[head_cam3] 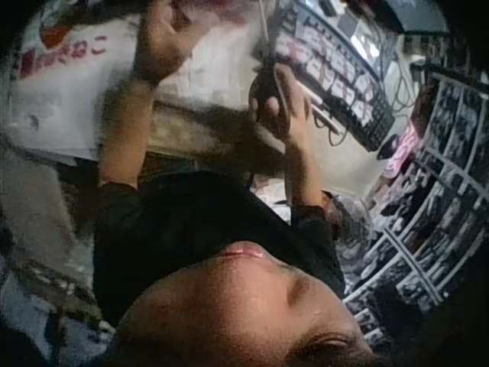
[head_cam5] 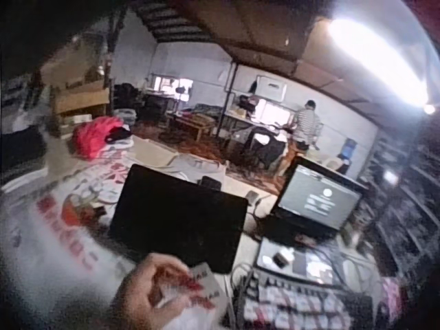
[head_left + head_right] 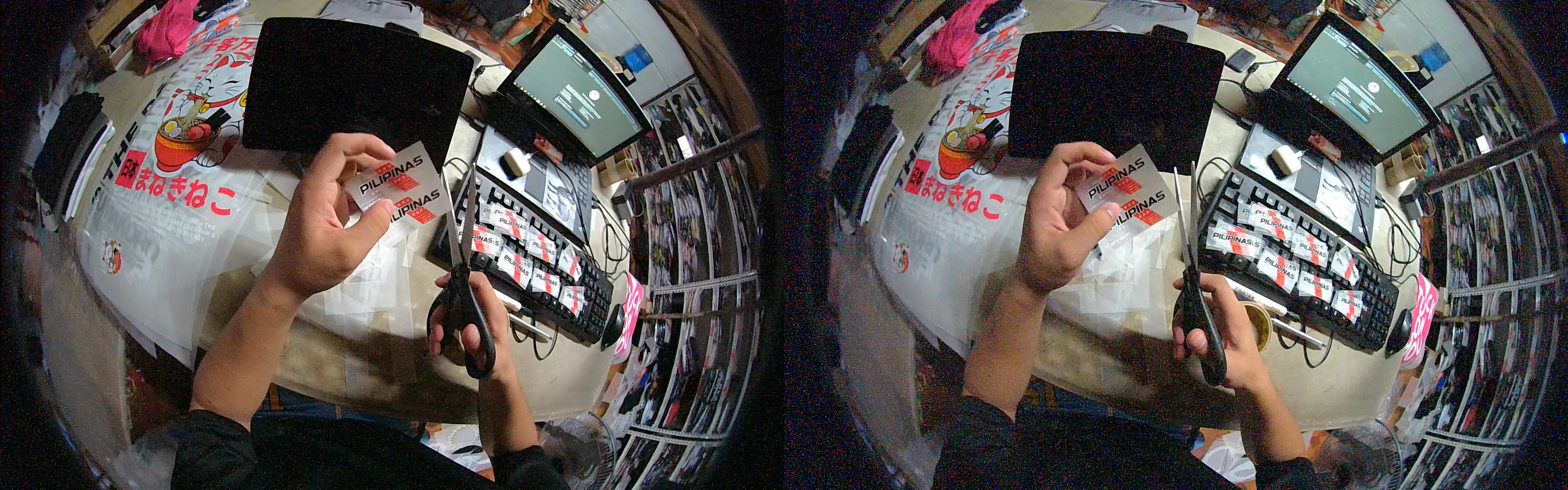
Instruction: The person uses scissors to cut printed sticker sheets into individual pieces. They repeatedly pick up sheets, cut along printed lines, and place the cut pieces on the desk. The person also briefly uses the computer mouse and discards some cut pieces into a plastic bag.
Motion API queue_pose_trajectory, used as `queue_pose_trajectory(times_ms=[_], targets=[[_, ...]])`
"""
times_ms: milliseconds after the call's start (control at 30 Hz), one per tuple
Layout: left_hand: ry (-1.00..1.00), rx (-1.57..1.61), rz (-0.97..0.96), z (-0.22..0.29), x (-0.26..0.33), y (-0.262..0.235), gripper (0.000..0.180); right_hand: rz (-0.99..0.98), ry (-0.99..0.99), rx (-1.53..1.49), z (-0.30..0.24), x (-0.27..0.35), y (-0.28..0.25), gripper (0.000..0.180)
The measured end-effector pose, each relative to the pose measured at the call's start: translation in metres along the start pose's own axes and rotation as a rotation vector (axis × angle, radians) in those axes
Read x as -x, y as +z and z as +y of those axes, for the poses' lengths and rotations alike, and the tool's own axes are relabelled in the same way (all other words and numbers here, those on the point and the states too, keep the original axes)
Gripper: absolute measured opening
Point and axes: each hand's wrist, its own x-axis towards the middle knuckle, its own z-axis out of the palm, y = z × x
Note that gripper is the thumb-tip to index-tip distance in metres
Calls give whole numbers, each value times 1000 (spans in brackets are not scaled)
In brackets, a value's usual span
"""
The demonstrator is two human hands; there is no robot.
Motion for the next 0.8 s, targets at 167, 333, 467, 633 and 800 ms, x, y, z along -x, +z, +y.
queue_pose_trajectory(times_ms=[167, 333, 467, 633, 800], targets=[[-83, -17, -24, 1, -1, -4, 28, -10, -5, 13, 1, 0, 0, 69], [-8, -103, -24, -4, -3, -6, 15, -9, 24, 7, 1, -1, 2, 66], [-44, -110, 27, -1, -2, 2, 21, -33, 44, 25, 1, -2, 0, 65], [156, -178, 47, -11, -6, -8, 27, -76, 81, -15, -5, 0, 0, 67], [-36, -237, -30, -4, -2, -14, 26, -83, 110, -50, -6, 1, 3, 70]])
